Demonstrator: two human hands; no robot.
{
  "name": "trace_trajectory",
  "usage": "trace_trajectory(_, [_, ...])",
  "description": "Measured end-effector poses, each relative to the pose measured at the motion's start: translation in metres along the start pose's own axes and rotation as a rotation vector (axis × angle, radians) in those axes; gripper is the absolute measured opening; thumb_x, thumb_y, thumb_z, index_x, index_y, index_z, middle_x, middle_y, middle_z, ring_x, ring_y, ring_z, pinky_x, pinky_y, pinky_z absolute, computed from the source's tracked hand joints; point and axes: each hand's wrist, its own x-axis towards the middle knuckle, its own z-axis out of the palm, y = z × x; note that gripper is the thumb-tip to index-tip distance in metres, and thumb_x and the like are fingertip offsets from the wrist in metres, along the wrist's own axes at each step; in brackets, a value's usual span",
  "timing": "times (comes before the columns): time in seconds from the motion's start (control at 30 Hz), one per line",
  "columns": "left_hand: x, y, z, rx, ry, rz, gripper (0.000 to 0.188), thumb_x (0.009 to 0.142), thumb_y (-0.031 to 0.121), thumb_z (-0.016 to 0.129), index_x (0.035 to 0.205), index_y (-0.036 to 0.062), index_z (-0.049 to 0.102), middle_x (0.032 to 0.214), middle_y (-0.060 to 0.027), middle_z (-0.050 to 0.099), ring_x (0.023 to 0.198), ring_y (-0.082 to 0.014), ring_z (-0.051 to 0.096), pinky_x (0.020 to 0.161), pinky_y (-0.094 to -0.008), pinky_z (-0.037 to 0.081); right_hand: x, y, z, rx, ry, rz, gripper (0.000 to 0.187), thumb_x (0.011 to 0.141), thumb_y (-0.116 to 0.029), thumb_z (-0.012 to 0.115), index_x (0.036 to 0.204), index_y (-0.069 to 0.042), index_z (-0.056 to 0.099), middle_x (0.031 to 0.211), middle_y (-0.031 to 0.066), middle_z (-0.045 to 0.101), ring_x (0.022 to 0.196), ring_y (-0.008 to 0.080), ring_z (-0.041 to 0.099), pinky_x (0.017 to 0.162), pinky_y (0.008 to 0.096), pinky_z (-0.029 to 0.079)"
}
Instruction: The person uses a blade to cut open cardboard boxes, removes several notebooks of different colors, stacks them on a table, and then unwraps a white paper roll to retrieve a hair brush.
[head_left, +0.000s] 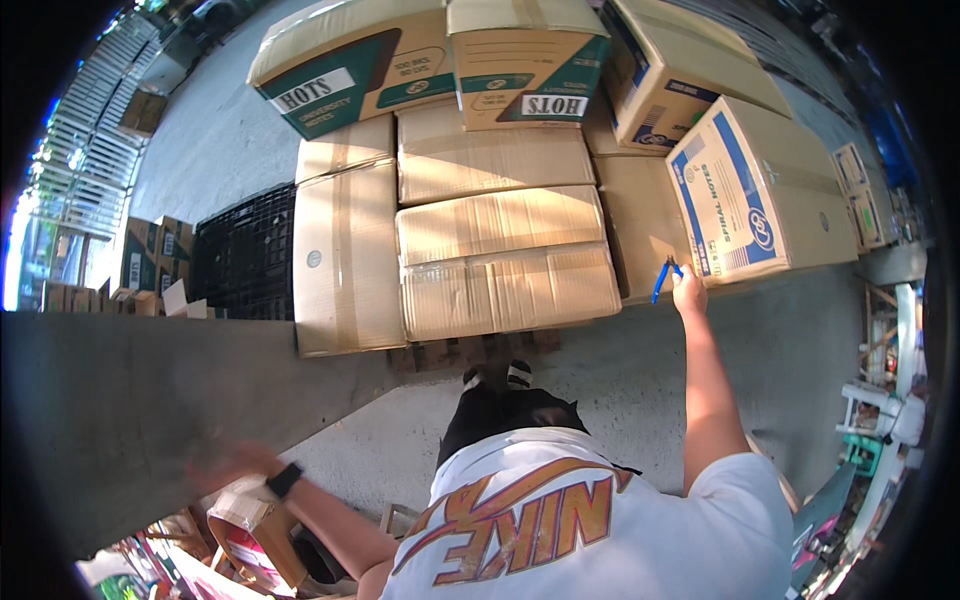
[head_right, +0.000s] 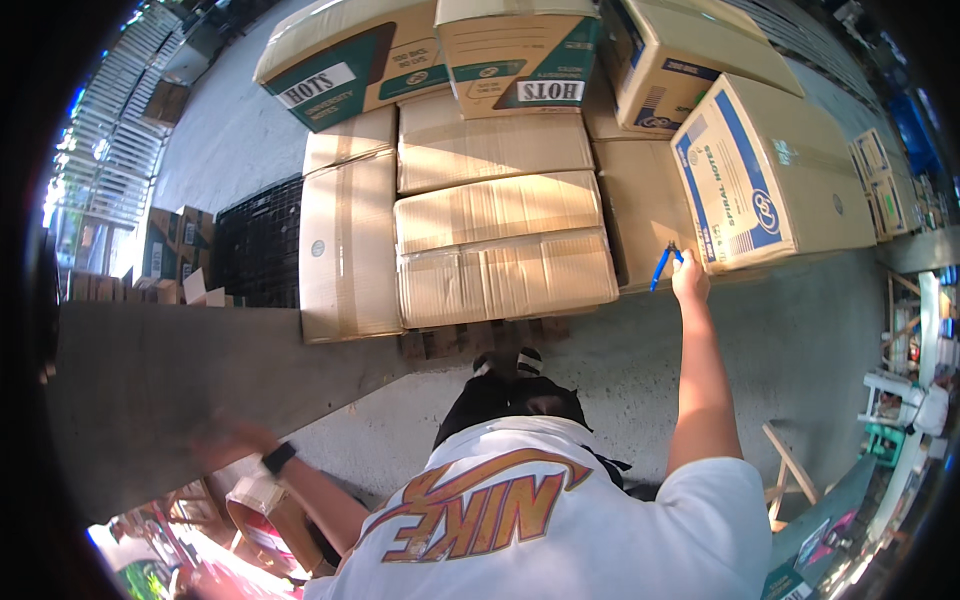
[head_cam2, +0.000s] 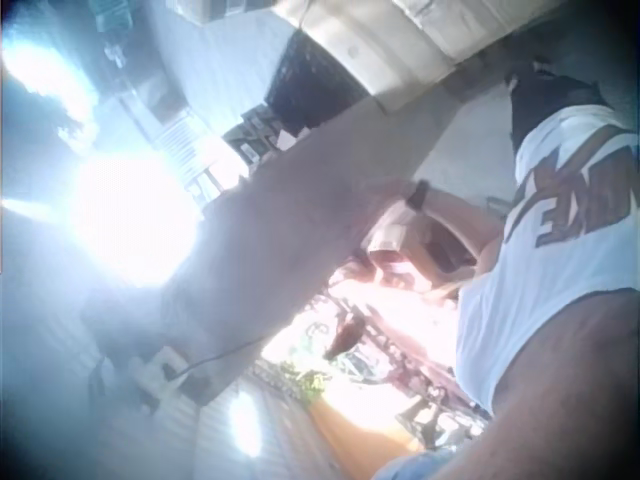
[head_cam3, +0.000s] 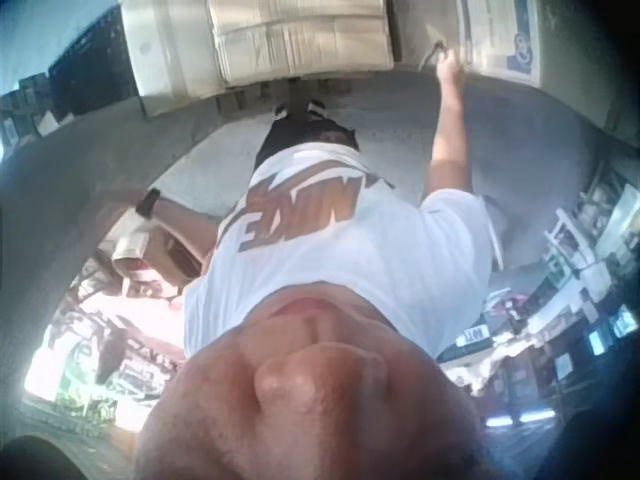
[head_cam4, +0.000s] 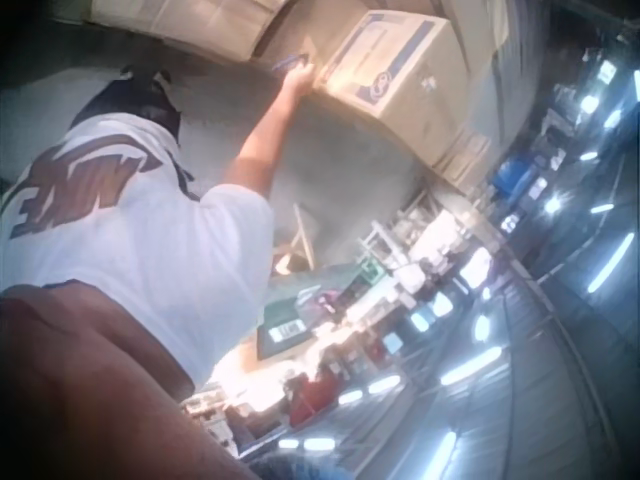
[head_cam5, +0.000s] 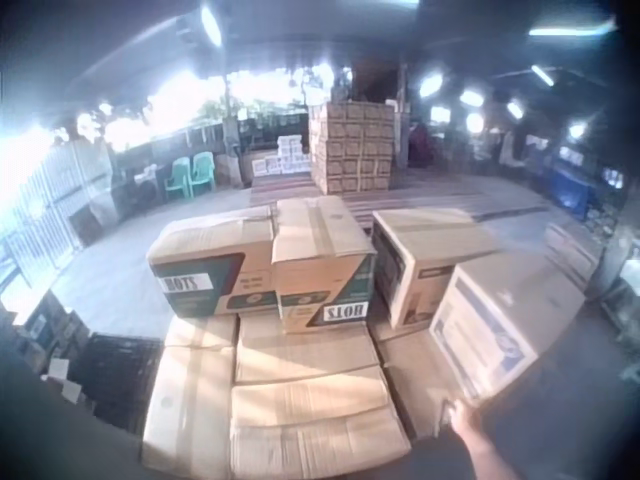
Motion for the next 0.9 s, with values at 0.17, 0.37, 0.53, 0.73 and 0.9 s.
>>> trace_trajectory(0.17, [-0.159,0.175,0.150,-0.563,-1.407,-0.021,0.027,0.072,0.005,0.061,0.098,0.0063,0.060,0.107,-0.0112,0.056,0.104,-0.0293,0.049,0.088,-0.0375,0.040,-0.080,-0.001,-0.004,0.426,-0.100,0.021,0.014,0.083,-0.019,0.056,0.087,-0.007,0.054,0.060,0.0123,0.057,0.052,0.0245,0.057,0.051,0.0377,0.043])
trace_trajectory(0.37, [-0.252,0.257,0.228,-0.144,-1.883,0.472,0.063,0.069,0.051,0.062,0.112,0.0064,0.052,0.120,-0.0130,0.046,0.111,-0.0299,0.042,0.091,-0.0411,0.037,-0.226,0.026,-0.006,0.385,-0.083,0.122,0.017,0.081,-0.018,0.058,0.092,-0.005,0.053,0.062,0.0108,0.056,0.055,0.0212,0.056,0.052,0.0335,0.043])
trace_trajectory(0.53, [-0.250,0.258,0.274,-0.106,-2.110,0.499,0.074,0.064,0.062,0.061,0.104,0.0002,0.056,0.103,-0.0168,0.058,0.100,-0.0315,0.053,0.087,-0.0390,0.042,-0.309,0.025,-0.022,0.553,-0.061,0.491,0.023,0.082,-0.018,0.057,0.097,-0.002,0.052,0.062,0.0055,0.052,0.052,0.0129,0.052,0.050,0.0281,0.041])
trace_trajectory(0.73, [-0.240,0.259,0.265,-0.314,-2.102,0.412,0.058,0.064,0.059,0.063,0.089,0.0063,0.061,0.088,-0.0144,0.063,0.085,-0.0271,0.060,0.069,-0.0371,0.046,-0.331,0.012,-0.010,0.695,0.036,0.490,0.024,0.083,-0.020,0.056,0.098,-0.002,0.052,0.062,0.0032,0.051,0.052,0.0113,0.050,0.049,0.0266,0.040])
trace_trajectory(0.9, [-0.233,0.253,0.232,-0.341,-1.942,0.239,0.049,0.064,0.050,0.066,0.079,0.0039,0.059,0.080,-0.0149,0.061,0.075,-0.0286,0.060,0.062,-0.0375,0.046,-0.274,-0.024,-0.025,0.832,-0.057,0.564,0.022,0.085,-0.020,0.054,0.097,-0.002,0.054,0.066,0.0029,0.052,0.056,0.0100,0.050,0.049,0.0248,0.038])
